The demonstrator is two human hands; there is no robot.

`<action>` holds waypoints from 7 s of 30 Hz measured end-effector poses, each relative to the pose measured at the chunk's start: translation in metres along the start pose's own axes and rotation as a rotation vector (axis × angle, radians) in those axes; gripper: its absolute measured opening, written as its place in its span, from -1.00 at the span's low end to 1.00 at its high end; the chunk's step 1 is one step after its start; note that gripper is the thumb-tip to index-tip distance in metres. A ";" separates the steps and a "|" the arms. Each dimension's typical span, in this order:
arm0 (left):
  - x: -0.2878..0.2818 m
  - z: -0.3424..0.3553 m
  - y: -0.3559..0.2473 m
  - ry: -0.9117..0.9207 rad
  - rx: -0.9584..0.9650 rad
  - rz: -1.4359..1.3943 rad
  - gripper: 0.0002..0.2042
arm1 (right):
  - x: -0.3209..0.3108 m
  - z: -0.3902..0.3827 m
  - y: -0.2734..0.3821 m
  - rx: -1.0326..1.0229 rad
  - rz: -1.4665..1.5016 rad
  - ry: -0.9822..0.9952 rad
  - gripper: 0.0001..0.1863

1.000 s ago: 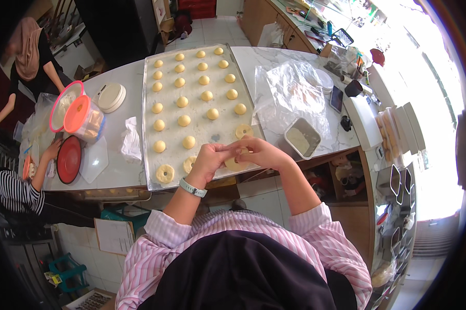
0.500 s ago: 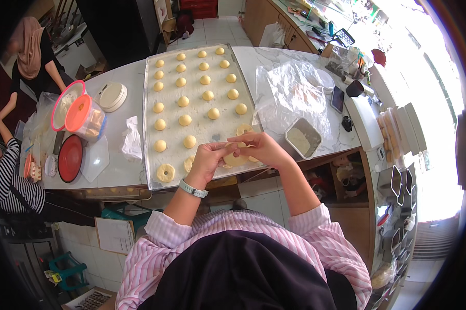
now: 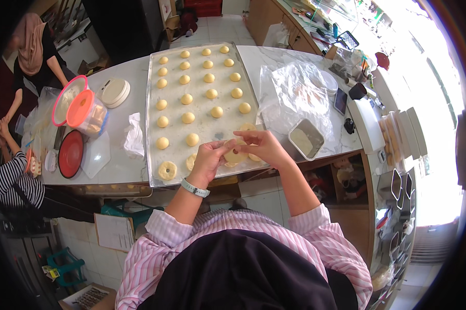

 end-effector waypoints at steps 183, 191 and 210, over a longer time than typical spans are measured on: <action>-0.091 -0.005 -0.059 -0.015 0.001 -0.016 -0.74 | 0.073 0.060 -0.014 0.009 0.161 -0.187 -0.71; -0.094 -0.002 -0.056 -0.002 -0.001 -0.056 -0.78 | 0.078 0.062 -0.008 0.007 0.146 -0.167 -0.70; -0.100 -0.004 -0.055 -0.010 -0.079 -0.003 -0.74 | 0.087 0.072 -0.020 0.058 0.060 -0.039 -0.65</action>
Point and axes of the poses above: each hand's wrist, its own z-axis towards the middle knuckle, its own x-axis out of the palm, y = z × x, the point moved 10 cm from there along z, towards the middle knuckle, and after that the axes turned 8 degrees about -x, right-handed, at the moved point
